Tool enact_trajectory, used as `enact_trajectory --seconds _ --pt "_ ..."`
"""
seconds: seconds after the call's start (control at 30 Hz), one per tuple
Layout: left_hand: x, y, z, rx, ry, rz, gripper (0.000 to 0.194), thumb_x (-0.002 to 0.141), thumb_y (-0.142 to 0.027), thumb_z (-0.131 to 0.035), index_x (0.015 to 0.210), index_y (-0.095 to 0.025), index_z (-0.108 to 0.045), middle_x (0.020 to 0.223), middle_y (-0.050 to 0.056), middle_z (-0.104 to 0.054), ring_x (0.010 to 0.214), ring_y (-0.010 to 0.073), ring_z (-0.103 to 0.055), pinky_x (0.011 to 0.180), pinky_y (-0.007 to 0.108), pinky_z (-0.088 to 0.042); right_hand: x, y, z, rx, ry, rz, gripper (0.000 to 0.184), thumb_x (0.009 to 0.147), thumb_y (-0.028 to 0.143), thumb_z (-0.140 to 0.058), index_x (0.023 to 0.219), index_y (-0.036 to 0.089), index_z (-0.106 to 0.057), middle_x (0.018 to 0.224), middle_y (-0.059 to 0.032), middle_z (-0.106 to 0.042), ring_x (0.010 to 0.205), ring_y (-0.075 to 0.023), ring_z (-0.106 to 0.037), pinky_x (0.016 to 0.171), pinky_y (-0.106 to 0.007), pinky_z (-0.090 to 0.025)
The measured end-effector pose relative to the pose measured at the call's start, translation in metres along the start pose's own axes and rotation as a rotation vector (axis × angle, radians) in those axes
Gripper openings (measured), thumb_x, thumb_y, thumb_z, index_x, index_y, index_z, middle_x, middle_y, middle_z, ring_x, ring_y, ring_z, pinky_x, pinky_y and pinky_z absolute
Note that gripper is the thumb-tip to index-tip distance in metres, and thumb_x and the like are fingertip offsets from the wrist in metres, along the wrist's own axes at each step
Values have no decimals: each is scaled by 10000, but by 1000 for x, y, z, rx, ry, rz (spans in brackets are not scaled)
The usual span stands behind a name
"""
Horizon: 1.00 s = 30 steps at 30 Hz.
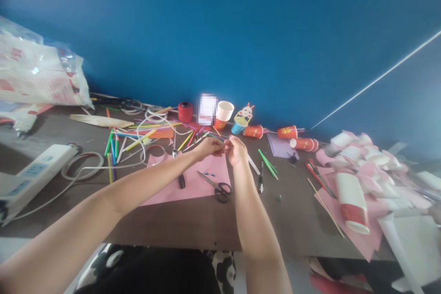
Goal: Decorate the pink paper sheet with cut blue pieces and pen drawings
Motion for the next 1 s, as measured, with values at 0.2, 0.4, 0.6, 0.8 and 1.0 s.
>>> enact_trajectory --seconds 0.2,0.4,0.6,0.8,1.0 --pt "-1 -5 -2 84 -78 -44 132 697 -207 -661 763 -94 -652 509 -33 -542 431 34 -439 452 163 -345 0 -2 2 52 -38 2 218 651 313 -651 764 188 -513 531 64 -571 394 -57 -448 366 -165 -359" --pt "-13 -14 -5 85 -58 -5 503 650 -202 -701 1129 -123 -569 773 22 -634 442 38 -495 396 152 -304 -9 13 10 17 -95 99 227 670 339 -640 767 187 -501 591 37 -634 374 -51 -456 346 -158 -342" --pt "-44 -21 -10 -26 31 24 432 677 -243 -666 1087 -131 -591 931 63 -626 443 15 -458 373 154 -290 -40 28 -4 -11 44 105 198 691 318 -662 772 185 -539 760 -9 -688 394 -50 -491 365 -168 -359" --pt "-74 -8 -15 -323 76 101 412 644 -320 -723 997 -129 -628 739 25 -586 484 22 -435 397 149 -259 -60 21 -18 -93 165 153 151 725 317 -641 790 199 -573 796 0 -665 402 -40 -451 383 -178 -346" --pt "-85 11 -11 -503 -15 236 264 674 -302 -701 842 -127 -596 824 64 -640 490 41 -481 361 145 -236 -65 17 -6 -503 45 390 146 771 328 -585 826 201 -632 706 -1 -621 507 -101 -515 483 -224 -418"
Point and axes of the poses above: each hand's wrist, its own x-axis towards the middle knuckle, its own z-axis out of the back of the hand, y = z × x, the point moved 7 cm from there along x, towards the middle knuckle
